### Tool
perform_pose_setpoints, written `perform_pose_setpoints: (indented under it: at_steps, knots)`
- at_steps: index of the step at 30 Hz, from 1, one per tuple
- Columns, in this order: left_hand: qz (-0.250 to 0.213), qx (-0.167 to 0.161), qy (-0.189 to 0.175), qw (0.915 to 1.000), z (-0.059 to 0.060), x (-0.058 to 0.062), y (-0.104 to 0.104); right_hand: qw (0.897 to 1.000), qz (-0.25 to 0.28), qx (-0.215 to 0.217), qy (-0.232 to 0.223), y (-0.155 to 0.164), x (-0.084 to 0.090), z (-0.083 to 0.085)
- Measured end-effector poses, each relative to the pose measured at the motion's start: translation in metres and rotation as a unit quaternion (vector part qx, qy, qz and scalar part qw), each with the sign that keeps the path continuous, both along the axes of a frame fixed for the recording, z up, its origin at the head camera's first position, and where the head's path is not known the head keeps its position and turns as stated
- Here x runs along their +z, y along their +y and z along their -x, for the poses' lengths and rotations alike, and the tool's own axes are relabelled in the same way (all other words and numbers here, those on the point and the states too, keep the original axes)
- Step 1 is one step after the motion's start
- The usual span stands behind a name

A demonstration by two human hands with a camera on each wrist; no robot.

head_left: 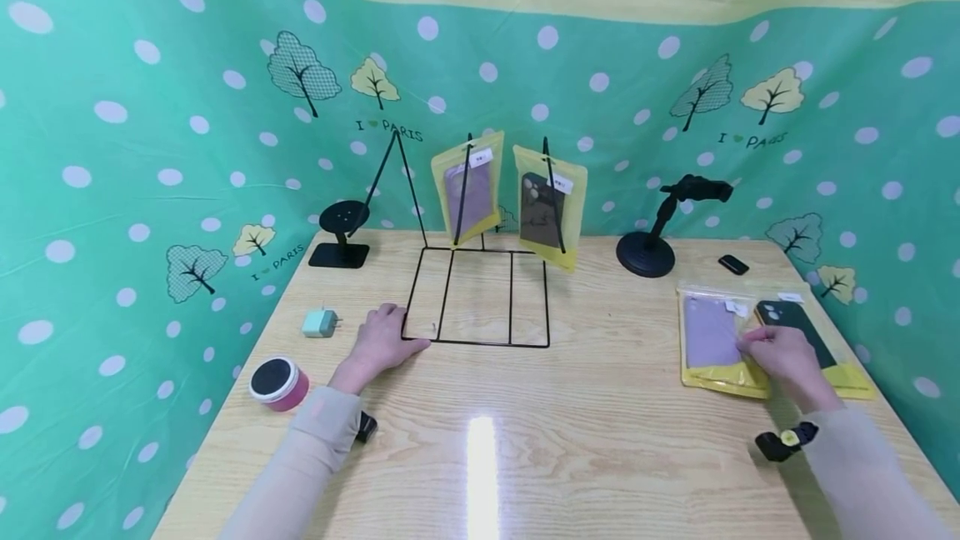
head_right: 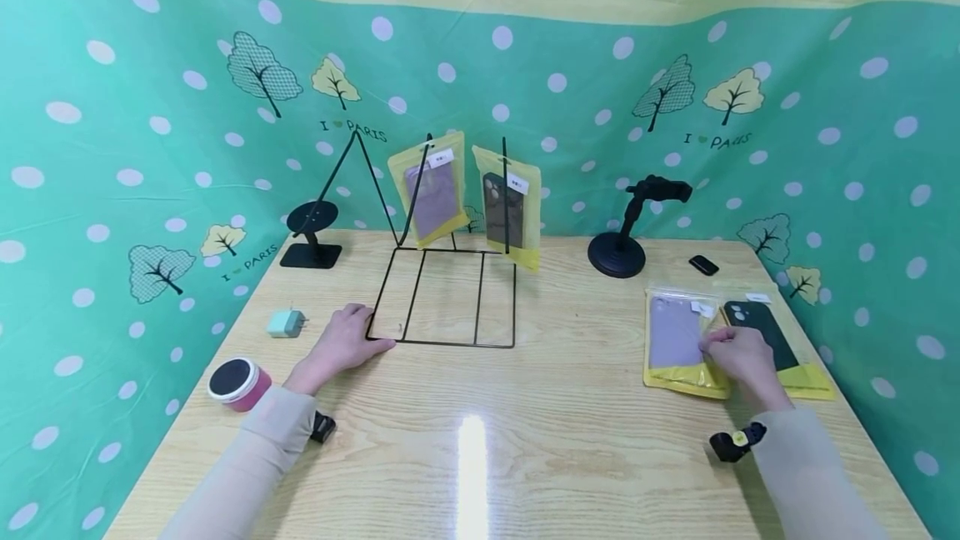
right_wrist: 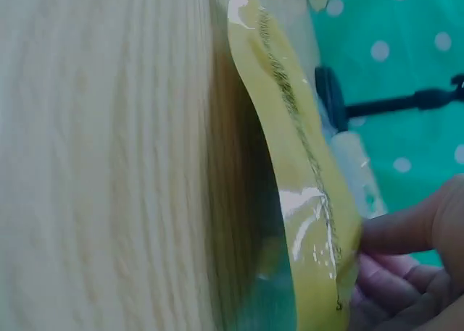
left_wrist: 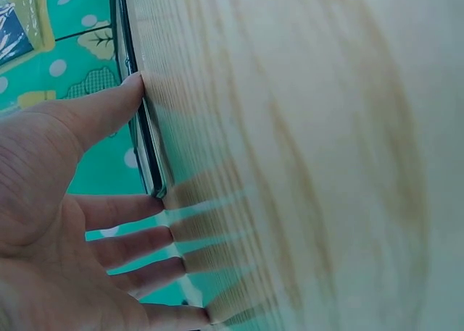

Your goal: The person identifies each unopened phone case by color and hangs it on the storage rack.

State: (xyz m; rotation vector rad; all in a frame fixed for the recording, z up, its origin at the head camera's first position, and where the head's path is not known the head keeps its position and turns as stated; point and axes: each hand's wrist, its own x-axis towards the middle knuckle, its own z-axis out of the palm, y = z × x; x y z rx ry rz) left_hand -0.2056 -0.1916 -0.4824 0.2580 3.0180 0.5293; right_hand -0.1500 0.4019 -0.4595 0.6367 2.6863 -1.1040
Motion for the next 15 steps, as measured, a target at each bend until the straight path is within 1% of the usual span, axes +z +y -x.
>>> perform_pose_setpoints:
  at_steps: [2,5,7,10,12,15]
  knots:
    - [0.000,0.001,-0.003,1.0000,0.000,0.000,0.000,0.999,-0.009,0.014,0.031,-0.008,0.004,-0.005]
    - [0.000,0.002,-0.004,1.0000,-0.001,0.001,0.000,0.994,-0.013,0.038,0.098,-0.026,0.013,-0.012]
    - [0.001,0.004,-0.004,1.0000,0.000,0.001,0.000,0.986,-0.002,0.058,0.157,-0.039,0.021,-0.017]
    - [0.001,0.006,-0.003,1.0000,-0.001,0.001,-0.001,0.972,0.035,0.083,0.219,-0.060,0.033,-0.024]
    - [0.001,0.006,-0.003,1.0000,-0.001,0.001,-0.001,0.962,0.060,0.097,0.247,-0.074,0.038,-0.028]
    - [-0.004,0.005,-0.005,1.0000,-0.001,0.001,-0.001,0.951,0.087,0.123,0.270,-0.099,0.044,-0.037]
